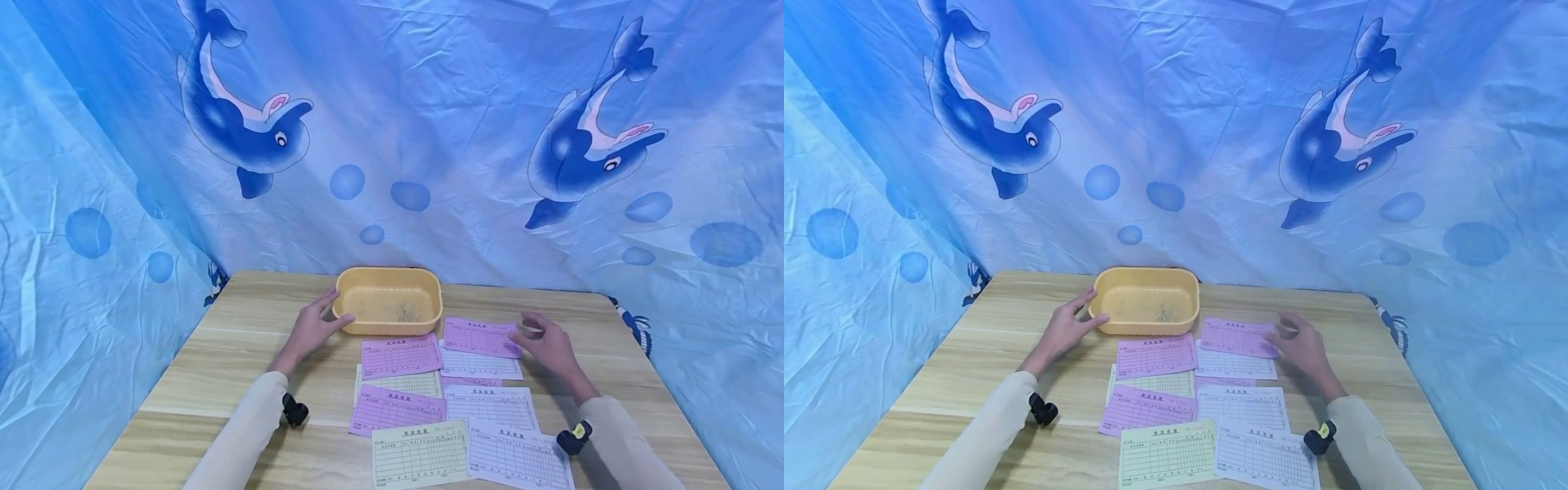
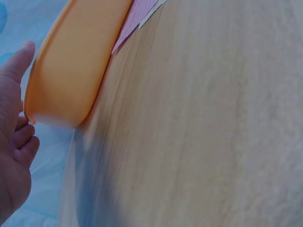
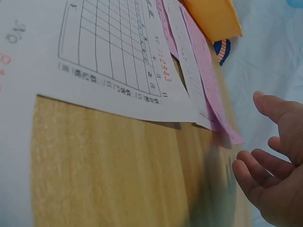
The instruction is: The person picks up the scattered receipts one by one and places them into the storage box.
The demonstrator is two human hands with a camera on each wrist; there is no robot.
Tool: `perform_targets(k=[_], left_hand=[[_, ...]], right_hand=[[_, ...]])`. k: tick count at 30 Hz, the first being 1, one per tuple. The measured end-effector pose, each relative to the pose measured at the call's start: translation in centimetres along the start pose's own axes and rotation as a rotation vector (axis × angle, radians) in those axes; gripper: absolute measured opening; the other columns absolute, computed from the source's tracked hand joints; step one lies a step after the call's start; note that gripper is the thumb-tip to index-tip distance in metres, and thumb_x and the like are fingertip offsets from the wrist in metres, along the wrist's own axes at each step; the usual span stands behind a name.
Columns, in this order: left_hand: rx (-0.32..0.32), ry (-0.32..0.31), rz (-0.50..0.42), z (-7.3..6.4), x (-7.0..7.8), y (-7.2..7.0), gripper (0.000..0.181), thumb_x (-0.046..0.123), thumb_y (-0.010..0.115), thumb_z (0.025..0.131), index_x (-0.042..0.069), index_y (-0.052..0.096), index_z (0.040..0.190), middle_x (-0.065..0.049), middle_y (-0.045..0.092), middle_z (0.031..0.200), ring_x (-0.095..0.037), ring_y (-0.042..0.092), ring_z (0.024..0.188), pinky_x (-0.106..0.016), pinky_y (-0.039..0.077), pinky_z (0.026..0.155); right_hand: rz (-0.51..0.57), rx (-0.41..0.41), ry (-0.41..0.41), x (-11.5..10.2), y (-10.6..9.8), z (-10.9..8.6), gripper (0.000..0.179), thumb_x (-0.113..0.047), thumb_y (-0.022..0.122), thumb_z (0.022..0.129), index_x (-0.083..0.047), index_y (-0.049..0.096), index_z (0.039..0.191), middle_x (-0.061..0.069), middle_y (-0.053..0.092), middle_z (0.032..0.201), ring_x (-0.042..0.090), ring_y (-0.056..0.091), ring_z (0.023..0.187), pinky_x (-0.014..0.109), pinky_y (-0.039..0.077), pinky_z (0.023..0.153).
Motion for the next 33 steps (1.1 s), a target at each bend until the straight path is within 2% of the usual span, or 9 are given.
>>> perform_targets(k=[5, 17, 21, 24, 27, 33], left_hand=[[-0.012, 0.002, 0.001, 0.1, 0.0, 0.1, 0.084, 0.044, 0.080, 0.089, 0.000, 0.046, 0.151, -0.008, 0.034, 0.164, -0.032, 0.029, 0.152, -0.052, 0.026, 0.125], [-0.016, 0.001, -0.038, 0.2, 0.0, 0.0, 0.085, 0.039, 0.082, 0.088, -0.002, 0.044, 0.152, -0.011, 0.036, 0.163, -0.032, 0.030, 0.152, -0.052, 0.028, 0.124], [-0.027, -0.013, -0.039, 0.1, -0.1, 0.1, 0.087, 0.043, 0.081, 0.087, 0.000, 0.043, 0.153, -0.009, 0.035, 0.164, -0.031, 0.030, 0.152, -0.050, 0.028, 0.124], [-0.032, -0.016, -0.041, 0.0, -0.2, 0.2, 0.088, 0.044, 0.081, 0.087, 0.000, 0.043, 0.153, -0.009, 0.035, 0.164, -0.031, 0.030, 0.152, -0.050, 0.029, 0.123], [-0.028, -0.017, -0.038, -0.1, -0.2, 0.2, 0.088, 0.045, 0.081, 0.087, 0.000, 0.043, 0.152, -0.008, 0.035, 0.164, -0.030, 0.031, 0.152, -0.050, 0.029, 0.123], [-0.029, -0.021, -0.028, -0.1, -0.2, 0.0, 0.089, 0.046, 0.081, 0.087, 0.001, 0.042, 0.153, -0.007, 0.034, 0.164, -0.030, 0.032, 0.151, -0.048, 0.032, 0.122]], right_hand=[[0.017, -0.001, 0.038, 0.4, 0.4, 0.2, 0.069, -0.039, 0.076, 0.093, 0.000, 0.052, 0.145, 0.026, 0.064, 0.133, 0.043, 0.065, 0.117, 0.052, 0.059, 0.093], [0.010, -0.026, 0.103, 0.8, 1.3, 0.4, 0.067, -0.028, 0.080, 0.090, 0.001, 0.052, 0.144, 0.026, 0.066, 0.128, 0.042, 0.065, 0.115, 0.052, 0.058, 0.093], [-0.007, -0.042, 0.141, 1.1, 1.4, 0.5, 0.067, -0.025, 0.081, 0.089, 0.000, 0.052, 0.144, 0.021, 0.070, 0.120, 0.036, 0.067, 0.108, 0.045, 0.057, 0.087], [-0.018, -0.041, 0.144, 1.3, 1.4, 0.5, 0.059, -0.021, 0.080, 0.089, 0.001, 0.056, 0.139, 0.017, 0.073, 0.110, 0.030, 0.069, 0.099, 0.035, 0.056, 0.078], [-0.025, -0.033, 0.114, 1.2, 1.3, 0.6, 0.048, -0.016, 0.079, 0.090, 0.002, 0.062, 0.131, 0.014, 0.074, 0.102, 0.026, 0.070, 0.092, 0.028, 0.054, 0.071], [-0.046, -0.026, 0.057, 1.0, 1.0, 0.6, 0.027, -0.014, 0.076, 0.092, 0.000, 0.071, 0.114, 0.012, 0.073, 0.099, 0.023, 0.065, 0.087, 0.027, 0.051, 0.068]])
Point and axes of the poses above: each hand's wrist, its own z-axis towards the middle knuckle, its own y-axis out of the palm, x = y × z, the point moved 6 cm from there along z, towards the middle knuckle
